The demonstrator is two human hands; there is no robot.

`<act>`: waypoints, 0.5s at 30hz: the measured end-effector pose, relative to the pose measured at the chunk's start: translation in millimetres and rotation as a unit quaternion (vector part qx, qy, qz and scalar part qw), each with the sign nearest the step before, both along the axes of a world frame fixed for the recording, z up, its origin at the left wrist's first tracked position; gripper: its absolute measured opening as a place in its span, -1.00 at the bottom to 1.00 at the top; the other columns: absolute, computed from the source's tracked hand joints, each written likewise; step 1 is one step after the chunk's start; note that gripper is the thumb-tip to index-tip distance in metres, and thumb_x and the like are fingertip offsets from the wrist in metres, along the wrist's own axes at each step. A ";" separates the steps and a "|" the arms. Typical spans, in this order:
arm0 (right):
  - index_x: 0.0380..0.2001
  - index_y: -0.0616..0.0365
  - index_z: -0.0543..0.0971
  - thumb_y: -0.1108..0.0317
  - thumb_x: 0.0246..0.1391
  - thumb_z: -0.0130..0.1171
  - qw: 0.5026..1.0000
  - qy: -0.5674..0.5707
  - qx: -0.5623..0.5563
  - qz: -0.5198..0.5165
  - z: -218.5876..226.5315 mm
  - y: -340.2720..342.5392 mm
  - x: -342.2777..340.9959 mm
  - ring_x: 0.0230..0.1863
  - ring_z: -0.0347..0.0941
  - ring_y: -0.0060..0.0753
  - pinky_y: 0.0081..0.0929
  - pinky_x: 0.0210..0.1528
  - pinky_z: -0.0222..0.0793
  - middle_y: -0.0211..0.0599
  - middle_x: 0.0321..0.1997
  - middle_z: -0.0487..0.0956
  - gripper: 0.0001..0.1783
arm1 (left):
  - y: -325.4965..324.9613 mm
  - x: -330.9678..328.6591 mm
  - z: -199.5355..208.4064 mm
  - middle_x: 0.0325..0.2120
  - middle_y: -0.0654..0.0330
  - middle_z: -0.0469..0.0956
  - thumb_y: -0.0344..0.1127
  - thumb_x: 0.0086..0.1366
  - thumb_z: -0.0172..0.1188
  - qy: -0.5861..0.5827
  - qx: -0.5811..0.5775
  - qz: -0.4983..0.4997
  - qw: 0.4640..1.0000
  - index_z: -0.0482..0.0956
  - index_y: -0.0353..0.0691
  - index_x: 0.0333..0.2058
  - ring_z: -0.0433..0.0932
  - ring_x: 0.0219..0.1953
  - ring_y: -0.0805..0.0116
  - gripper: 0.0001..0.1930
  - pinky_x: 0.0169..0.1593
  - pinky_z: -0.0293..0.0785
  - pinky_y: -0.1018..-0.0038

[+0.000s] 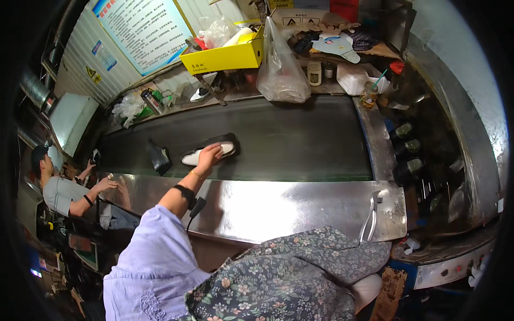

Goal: Operating a toe lasting machine and using scissors to trim materials during shoe assembly.

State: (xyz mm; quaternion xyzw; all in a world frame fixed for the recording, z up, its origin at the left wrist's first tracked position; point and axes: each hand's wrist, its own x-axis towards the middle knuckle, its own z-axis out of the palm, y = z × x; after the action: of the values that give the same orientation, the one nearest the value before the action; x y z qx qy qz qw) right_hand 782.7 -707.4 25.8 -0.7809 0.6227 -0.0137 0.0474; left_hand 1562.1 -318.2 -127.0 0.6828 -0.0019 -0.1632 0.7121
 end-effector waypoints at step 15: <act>0.04 0.32 0.54 0.39 0.22 0.13 0.938 -0.333 0.090 0.043 -66.4 -10.3 85.0 0.06 0.54 -0.27 -0.38 0.15 0.38 -0.07 0.03 0.62 -0.65 | -98.6 -88.7 72.8 -0.31 0.07 0.66 -0.01 0.16 0.39 0.020 0.135 -0.223 0.965 0.63 -0.51 -0.22 0.62 -0.29 0.34 -0.46 -0.18 0.54 0.45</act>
State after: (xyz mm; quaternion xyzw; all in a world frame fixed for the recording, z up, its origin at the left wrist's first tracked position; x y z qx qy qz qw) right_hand 867.7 -717.7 -40.6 -0.7500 0.5358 -0.2149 0.3229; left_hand 1473.4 -416.8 -54.3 0.7515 -0.1175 -0.3305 0.5588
